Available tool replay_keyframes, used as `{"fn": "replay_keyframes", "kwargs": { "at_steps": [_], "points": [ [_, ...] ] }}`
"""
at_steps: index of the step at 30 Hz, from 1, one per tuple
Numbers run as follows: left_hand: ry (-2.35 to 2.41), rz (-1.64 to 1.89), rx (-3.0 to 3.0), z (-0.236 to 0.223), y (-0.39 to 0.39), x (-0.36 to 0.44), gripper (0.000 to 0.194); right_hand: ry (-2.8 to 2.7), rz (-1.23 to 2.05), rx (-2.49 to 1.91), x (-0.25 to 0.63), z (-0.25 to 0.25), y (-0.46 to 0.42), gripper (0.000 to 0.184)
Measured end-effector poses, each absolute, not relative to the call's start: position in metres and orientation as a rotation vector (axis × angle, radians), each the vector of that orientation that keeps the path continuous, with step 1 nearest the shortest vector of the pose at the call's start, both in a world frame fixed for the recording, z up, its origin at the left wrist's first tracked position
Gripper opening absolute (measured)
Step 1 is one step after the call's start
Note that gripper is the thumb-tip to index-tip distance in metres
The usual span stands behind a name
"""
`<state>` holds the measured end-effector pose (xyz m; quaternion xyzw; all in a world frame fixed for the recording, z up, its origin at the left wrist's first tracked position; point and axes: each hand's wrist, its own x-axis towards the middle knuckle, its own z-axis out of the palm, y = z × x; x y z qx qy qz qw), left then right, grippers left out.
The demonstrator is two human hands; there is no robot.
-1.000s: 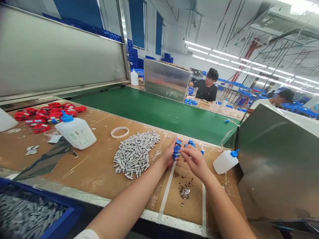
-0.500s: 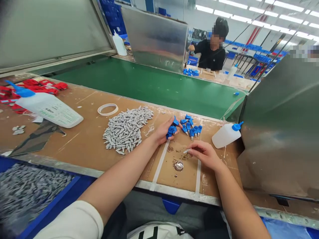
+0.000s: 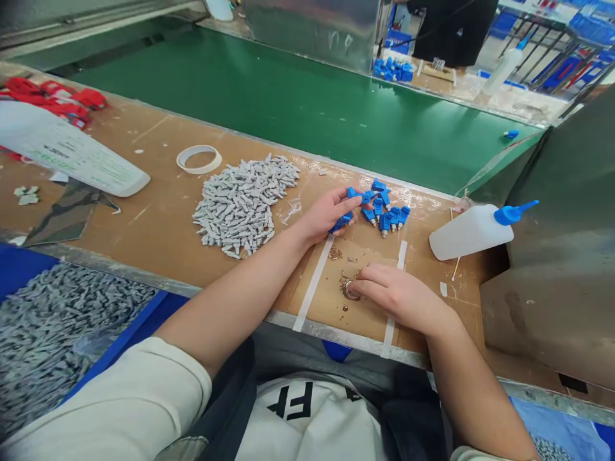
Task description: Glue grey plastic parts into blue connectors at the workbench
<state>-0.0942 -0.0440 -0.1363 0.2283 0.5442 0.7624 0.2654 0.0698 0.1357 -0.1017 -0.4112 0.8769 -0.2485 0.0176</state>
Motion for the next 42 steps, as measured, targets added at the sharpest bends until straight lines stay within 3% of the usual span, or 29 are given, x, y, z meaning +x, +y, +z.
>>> {"fn": "replay_keyframes", "kwargs": {
  "at_steps": [17, 20, 23, 25, 27, 34, 42],
  "points": [
    [1.855, 1.938, 0.772, -0.129, -0.048, -0.091, 0.042, 2.684, -0.812, -1.208, 0.073, -0.095, 0.140, 0.033],
    [1.963, 1.910, 0.900, -0.130, -0.049, -0.092, 0.043, 2.752, -1.154, -1.049, 0.070, -0.099, 0.145, 0.024],
    [2.017, 1.809, 1.003, -0.129, -0.052, -0.089, 0.042, 2.920, -1.759, -0.565, 0.065, -0.104, 0.148, 0.012],
    [2.010, 1.736, 1.040, -0.127, -0.053, -0.085, 0.039, 2.936, -2.102, -0.184, 0.060, -0.107, 0.148, 0.014],
    [2.001, 1.669, 1.056, -0.125, -0.054, -0.080, 0.037, 2.903, -2.236, 0.021, 0.055, -0.110, 0.148, 0.020],
    [2.032, 1.555, 1.073, -0.123, -0.053, -0.074, 0.034, 2.980, -2.134, -0.104, 0.048, -0.120, 0.150, 0.020],
    [1.991, 1.508, 1.121, -0.127, -0.055, -0.074, 0.037, 3.198, -1.737, -0.357, 0.046, -0.122, 0.153, 0.019]
  ]
}}
